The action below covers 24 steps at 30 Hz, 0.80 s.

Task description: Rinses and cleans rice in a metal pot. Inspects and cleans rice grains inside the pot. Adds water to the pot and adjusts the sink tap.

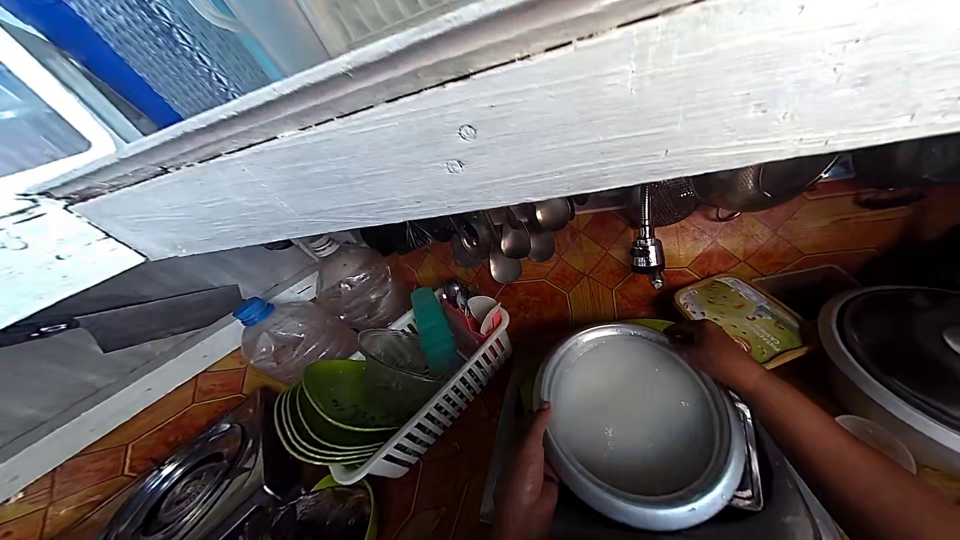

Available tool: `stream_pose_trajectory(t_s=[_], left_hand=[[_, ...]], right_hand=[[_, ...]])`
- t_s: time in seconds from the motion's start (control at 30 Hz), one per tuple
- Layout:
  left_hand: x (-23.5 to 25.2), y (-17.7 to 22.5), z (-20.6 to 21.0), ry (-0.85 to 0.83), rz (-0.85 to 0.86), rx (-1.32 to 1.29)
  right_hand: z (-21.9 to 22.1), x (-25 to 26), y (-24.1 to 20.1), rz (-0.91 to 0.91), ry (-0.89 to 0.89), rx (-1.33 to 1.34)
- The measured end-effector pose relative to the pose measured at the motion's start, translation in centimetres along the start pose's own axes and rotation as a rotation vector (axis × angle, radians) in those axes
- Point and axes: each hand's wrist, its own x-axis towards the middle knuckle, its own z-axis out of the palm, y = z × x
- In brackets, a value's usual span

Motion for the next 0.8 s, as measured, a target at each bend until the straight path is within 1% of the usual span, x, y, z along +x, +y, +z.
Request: stream_pose_trajectory(t_s=[0.1,0.2,0.33,0.47,0.6,0.7,0.8], left_hand=[[-1.6,1.4,-1.6,-0.013,0.062,0.002],[-2.9,2.2,-3.4,-0.034,0.132,0.051],[-3.6,2.5,-5.8,-0.044,0.199,0.089],[-4.1,2.2,-8.0,-0.061,0.196,0.115],[-4.8,1.6,-9.0,-0.022,0.162,0.113],[-4.8,1.1,-9.5,0.032,0.138,0.103],[-4.7,0.9,-9.8,0.039,0.145,0.115]], right_hand=[[1.1,-1.0,-0.3,-0.014,-0.067,0.038],[2.6,-2.3,-1.1,-0.004,-0.171,0.053],[6.3,-2.8,-0.3,-0.030,-0.252,0.107],[9.0,-2.9,-0.1,-0.037,-0.324,0.132],[10.9,-2.5,0.1,-0.053,-0.399,0.102],[11.8,-2.3,0.2,-0.064,-0.414,0.095],[11.9,-2.0,0.1,-0.050,-0.428,0.092]])
